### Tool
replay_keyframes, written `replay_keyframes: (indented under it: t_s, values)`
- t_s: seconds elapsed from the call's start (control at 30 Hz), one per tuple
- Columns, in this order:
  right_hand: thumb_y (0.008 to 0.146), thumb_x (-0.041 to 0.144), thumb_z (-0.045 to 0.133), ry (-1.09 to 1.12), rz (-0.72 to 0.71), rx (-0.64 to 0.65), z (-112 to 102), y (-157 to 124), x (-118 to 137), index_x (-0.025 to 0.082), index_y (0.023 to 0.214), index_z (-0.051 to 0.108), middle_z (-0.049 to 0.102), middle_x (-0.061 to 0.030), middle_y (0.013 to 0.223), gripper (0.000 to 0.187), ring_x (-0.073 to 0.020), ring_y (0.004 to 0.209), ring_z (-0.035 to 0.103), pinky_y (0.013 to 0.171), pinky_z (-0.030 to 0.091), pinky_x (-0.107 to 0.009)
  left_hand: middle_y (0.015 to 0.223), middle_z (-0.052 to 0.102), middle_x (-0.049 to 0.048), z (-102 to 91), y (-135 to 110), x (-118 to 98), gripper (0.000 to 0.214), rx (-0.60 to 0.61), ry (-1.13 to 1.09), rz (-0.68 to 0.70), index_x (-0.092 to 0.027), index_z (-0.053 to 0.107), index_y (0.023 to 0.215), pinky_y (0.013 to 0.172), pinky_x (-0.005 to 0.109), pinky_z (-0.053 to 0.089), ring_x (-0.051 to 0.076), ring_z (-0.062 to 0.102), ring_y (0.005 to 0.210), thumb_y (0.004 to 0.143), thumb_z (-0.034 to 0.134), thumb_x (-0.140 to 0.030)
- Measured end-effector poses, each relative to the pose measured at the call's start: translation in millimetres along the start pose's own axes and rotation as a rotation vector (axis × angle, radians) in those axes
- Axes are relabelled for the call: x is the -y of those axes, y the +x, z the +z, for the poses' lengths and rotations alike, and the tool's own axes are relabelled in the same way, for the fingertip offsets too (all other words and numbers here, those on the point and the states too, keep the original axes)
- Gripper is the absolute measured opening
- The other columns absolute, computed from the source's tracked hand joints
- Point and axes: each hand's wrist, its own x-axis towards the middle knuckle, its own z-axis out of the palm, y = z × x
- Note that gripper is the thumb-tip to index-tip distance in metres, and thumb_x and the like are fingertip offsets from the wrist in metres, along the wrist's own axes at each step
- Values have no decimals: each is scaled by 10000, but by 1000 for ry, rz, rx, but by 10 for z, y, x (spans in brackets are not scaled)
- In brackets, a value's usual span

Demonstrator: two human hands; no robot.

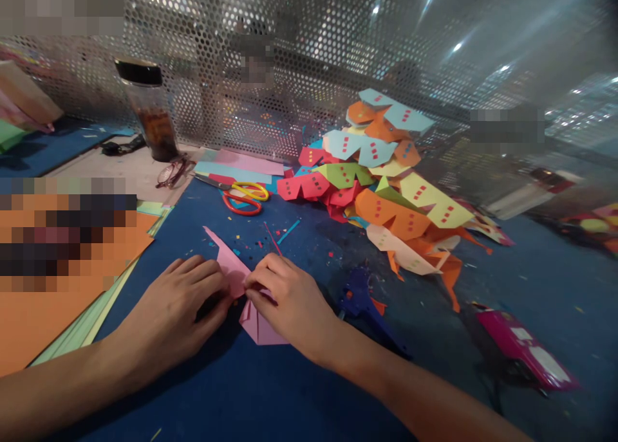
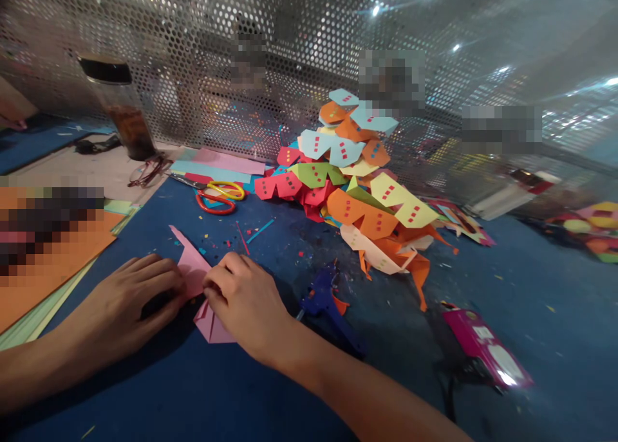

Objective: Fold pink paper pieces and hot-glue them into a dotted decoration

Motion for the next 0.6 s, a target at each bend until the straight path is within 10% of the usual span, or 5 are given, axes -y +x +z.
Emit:
replay_keyframes:
  t_s: [0.6]
  values:
    - [928,153,635,4,53,-4,29,17,24,188,930,683,628,-32,982,59,-173,939,606,875,507,-316,815,613,20,4,26,-20,173,4,6,-18,-208,587,845,717,365,337,230,506,789,973,472,-188]
